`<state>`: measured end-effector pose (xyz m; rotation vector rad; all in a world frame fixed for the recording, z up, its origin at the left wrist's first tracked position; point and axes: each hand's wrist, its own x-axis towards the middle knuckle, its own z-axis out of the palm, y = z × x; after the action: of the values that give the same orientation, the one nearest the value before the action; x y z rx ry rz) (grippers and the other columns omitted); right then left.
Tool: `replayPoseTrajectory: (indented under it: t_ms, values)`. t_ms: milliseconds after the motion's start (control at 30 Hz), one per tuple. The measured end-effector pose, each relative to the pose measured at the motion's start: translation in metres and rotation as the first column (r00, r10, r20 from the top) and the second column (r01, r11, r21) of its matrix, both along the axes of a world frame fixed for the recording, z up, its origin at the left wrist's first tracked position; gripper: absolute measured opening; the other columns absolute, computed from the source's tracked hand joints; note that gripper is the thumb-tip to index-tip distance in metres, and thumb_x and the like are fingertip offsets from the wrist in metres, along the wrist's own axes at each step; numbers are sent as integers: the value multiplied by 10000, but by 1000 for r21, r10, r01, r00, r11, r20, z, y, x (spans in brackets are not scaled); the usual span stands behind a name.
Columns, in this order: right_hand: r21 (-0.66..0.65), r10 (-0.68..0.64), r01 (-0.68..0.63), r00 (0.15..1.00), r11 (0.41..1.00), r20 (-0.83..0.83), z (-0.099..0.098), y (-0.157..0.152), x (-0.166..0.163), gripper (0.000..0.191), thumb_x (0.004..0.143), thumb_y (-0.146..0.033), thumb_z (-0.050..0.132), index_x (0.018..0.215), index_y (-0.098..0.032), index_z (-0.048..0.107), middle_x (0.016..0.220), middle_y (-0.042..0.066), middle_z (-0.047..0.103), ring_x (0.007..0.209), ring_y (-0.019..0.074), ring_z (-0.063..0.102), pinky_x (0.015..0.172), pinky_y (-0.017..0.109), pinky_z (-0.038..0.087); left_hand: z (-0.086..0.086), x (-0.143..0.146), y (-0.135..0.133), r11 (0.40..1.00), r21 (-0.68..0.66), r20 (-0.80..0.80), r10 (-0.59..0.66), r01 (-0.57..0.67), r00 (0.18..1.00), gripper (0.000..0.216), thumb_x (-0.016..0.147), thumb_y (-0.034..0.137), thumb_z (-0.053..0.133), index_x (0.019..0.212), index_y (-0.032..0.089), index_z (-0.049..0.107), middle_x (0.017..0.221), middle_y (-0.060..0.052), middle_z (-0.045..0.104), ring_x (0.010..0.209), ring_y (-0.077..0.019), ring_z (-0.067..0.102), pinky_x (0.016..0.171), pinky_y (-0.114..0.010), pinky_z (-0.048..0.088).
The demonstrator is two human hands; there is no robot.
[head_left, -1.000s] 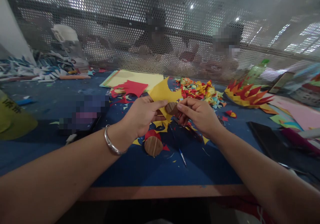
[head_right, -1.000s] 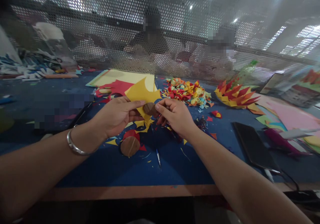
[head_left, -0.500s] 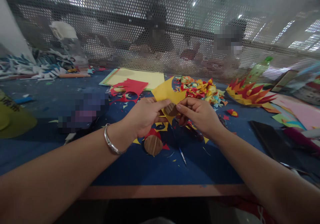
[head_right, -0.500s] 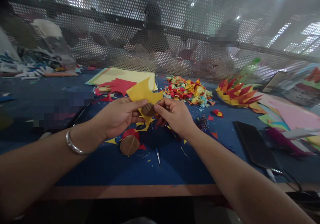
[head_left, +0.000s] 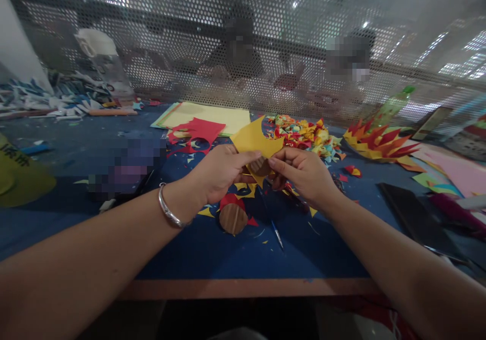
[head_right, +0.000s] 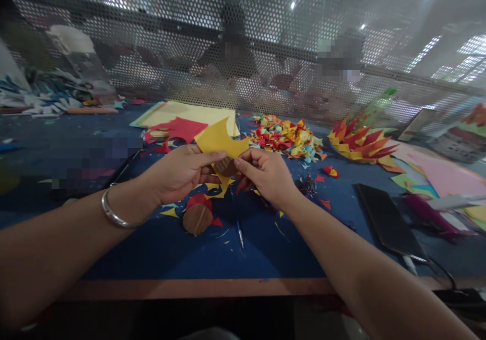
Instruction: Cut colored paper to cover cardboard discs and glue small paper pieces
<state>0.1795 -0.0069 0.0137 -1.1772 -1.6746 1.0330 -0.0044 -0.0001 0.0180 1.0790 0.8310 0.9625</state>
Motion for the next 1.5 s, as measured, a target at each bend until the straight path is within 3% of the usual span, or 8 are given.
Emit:
replayPoseTrajectory:
  t_ms: [267, 400, 633, 867, 1000, 1233, 1367, 1500]
  values:
    - [14, -4, 4, 1000, 1000, 17, -1, -1, 0, 388, 768, -528, 780, 781, -175, 620, 607, -13, 663, 450, 105, 621, 456, 214, 490, -3, -3, 7, 992, 128, -75, 7, 3, 997, 255, 598, 173, 869, 822, 103, 771, 863, -96, 772, 762, -188, 689, 715, -305, 531]
    - [71, -29, 12, 968, 997, 250, -1, 3, 11, 310, 864, -490, 665, 825, -186, 621, 678, 10, 674, 511, 142, 638, 499, 260, 478, -3, -4, 12, 978, 187, -47, 107, -97, 993, 172, 596, 180, 864, 716, 108, 764, 780, -77, 762, 700, -161, 671, 652, -265, 514]
    - [85, -10, -131, 492, 988, 871, 10, 0, 29, 204, 894, -380, 618, 826, -196, 674, 744, 27, 680, 669, 174, 587, 603, 288, 359, -6, -6, 19, 969, 132, 100, 196, -208, 976, 254, 589, 166, 867, 819, 110, 776, 926, -106, 784, 821, -205, 714, 777, -317, 569]
    - [78, -4, -205, 340, 976, 941, 8, -2, 28, 163, 872, -300, 578, 813, -171, 657, 880, 84, 649, 750, 196, 577, 646, 301, 356, -6, -5, 16, 968, 124, 135, 202, -219, 970, 257, 598, 200, 884, 819, 111, 789, 912, -101, 783, 846, -192, 708, 789, -292, 539]
    - [130, -48, -149, 455, 980, 889, 9, -1, 28, 141, 847, -274, 571, 779, -172, 641, 802, 64, 648, 691, 178, 579, 636, 294, 371, -4, -3, 13, 977, 95, 143, 178, -193, 974, 289, 612, 208, 883, 863, 101, 786, 936, -110, 780, 871, -188, 700, 769, -274, 516]
    - [18, 26, -36, 922, 999, 387, 10, -1, 21, 116, 869, -269, 529, 769, -212, 515, 599, -17, 626, 515, 144, 604, 526, 265, 451, -3, 1, 8, 984, 68, 142, 156, -167, 977, 256, 658, 203, 857, 873, 88, 778, 998, -136, 765, 886, -188, 678, 659, -256, 435]
    - [-93, 30, -20, 994, 995, 106, 11, -5, 11, 76, 892, -246, 510, 823, -218, 495, 627, -18, 662, 458, 131, 606, 444, 246, 468, -2, 3, 7, 983, 50, 184, 166, -178, 969, 199, 696, 167, 826, 871, 84, 781, 968, -125, 762, 839, -163, 662, 648, -253, 417]
    - [-31, -18, 20, 998, 999, 64, 8, -8, 6, 123, 921, -243, 519, 805, -219, 482, 593, -43, 640, 371, 83, 524, 355, 195, 380, -1, 6, 5, 984, -11, 224, 177, -179, 958, 130, 686, 121, 820, 807, 96, 779, 877, -84, 759, 714, -108, 617, 628, -240, 407]
